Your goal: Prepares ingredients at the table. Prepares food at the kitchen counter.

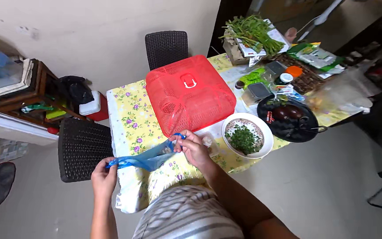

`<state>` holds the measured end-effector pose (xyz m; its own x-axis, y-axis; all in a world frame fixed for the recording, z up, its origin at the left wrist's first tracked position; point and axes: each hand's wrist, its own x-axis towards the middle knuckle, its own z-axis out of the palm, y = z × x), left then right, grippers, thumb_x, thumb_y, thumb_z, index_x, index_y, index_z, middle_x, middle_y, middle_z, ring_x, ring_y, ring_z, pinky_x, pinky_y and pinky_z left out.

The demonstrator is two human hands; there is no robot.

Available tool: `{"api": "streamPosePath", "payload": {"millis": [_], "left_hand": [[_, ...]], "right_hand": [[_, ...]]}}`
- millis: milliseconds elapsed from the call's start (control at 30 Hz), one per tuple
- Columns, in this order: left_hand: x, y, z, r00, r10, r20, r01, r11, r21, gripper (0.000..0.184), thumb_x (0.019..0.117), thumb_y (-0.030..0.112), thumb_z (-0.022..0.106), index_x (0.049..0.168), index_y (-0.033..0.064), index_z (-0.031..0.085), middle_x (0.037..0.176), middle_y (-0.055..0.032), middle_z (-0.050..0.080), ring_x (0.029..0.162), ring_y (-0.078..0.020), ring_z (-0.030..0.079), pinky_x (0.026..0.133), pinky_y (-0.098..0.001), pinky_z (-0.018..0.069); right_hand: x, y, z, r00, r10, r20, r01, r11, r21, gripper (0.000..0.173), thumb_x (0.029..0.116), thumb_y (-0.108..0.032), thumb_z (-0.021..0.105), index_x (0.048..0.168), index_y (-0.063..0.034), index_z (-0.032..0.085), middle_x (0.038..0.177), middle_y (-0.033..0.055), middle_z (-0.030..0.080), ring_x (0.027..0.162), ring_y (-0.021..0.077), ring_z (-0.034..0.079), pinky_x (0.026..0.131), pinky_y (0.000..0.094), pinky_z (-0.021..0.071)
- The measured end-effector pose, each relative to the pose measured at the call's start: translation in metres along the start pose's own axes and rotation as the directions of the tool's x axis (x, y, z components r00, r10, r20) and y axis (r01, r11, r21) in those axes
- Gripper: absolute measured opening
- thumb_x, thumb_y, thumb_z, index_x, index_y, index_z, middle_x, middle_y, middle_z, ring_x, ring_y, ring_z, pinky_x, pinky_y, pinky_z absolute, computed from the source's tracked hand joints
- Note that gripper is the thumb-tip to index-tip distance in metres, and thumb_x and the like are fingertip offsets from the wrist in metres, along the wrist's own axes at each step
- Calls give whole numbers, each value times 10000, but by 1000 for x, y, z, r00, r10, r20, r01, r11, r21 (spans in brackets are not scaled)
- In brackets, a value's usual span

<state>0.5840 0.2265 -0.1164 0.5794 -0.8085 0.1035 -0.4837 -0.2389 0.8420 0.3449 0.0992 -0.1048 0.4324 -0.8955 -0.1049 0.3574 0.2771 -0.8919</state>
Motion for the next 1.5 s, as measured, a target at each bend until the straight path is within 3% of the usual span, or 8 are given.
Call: {"api": "streamPosePath", "payload": {"millis": [133, 567, 700, 833, 967, 1233, 1367, 1500], "left_hand": [[12, 9, 14, 951, -309, 8, 307, 938, -161, 206, 1050, 70, 428, 1069, -66, 580, 812, -17, 593, 650, -16, 591, 629, -204, 542], [-7, 10, 27, 917, -377, 130, 373, 695, -614, 261, 1005, -51, 380, 1251, -5, 452, 604, 92, 490, 441, 16, 463, 453, -142, 454], [-21, -16, 36, 919, -303, 251, 394, 707, -587, 514, 1022, -37, 381, 1506, -20, 210, 988, -24, 741, 466, 31, 476, 444, -137, 406], [-38, -26, 42, 920, -247, 303, 354, 856, -376, 694, 983, -17, 469, 1570, -54, 102, 1263, -127, 632, 597, 20, 516, 528, -171, 434], [-46, -27, 41, 893, -185, 410, 245, 964, -100, 712, 978, 5, 486, 1595, -57, 136, 1482, -253, 500, 1024, -171, 675, 817, -323, 563], [-52, -27, 41, 924, -208, 320, 210, 977, 29, 585, 1009, 50, 515, 1532, -103, 302, 1345, -280, 574, 847, -190, 670, 749, -326, 563], [-52, -26, 33, 953, -206, 221, 185, 977, 109, 480, 998, 101, 589, 1416, -113, 493, 1236, -280, 634, 1028, -308, 667, 928, -414, 542], [-58, -14, 33, 999, 40, 25, -44, 980, 192, 323, 944, 118, 668, 1174, -109, 677, 1077, -272, 635, 969, -319, 650, 890, -389, 543]], "right_hand": [[7, 9, -1, 992, 109, 63, -102, 990, -99, 110, 974, 52, 447, 958, 19, 550, 912, 34, 718, 673, -23, 590, 684, 158, 495], [-4, 5, -2, 943, 261, 206, -110, 830, -547, 177, 952, -33, 565, 1098, 51, 509, 749, -48, 553, 670, -25, 525, 679, 172, 460], [-10, 17, -7, 880, 416, 230, -140, 689, -711, 384, 970, -26, 580, 1298, 137, 466, 983, 165, 627, 793, 110, 567, 767, 279, 499], [-22, 35, -21, 905, 351, 243, -77, 695, -715, 385, 961, -15, 567, 1282, 174, 467, 939, 182, 633, 799, 132, 595, 770, 287, 520], [-29, 34, -22, 898, 305, 317, 30, 677, -735, 383, 960, -1, 556, 1292, 180, 493, 1081, 275, 651, 871, 227, 653, 823, 353, 547], [-34, 21, 3, 838, 425, 342, 25, 597, -802, 388, 979, 21, 563, 1324, 177, 479, 1280, 342, 582, 1038, 339, 662, 932, 407, 536], [-35, 26, 4, 832, 410, 373, 49, 616, -786, 396, 963, 39, 557, 1329, 167, 477, 1314, 337, 569, 1018, 322, 664, 914, 391, 539], [-34, 26, 2, 847, 428, 314, 2, 589, -808, 437, 937, 89, 485, 1366, 163, 463, 1254, 324, 591, 966, 297, 656, 887, 380, 535]]}}
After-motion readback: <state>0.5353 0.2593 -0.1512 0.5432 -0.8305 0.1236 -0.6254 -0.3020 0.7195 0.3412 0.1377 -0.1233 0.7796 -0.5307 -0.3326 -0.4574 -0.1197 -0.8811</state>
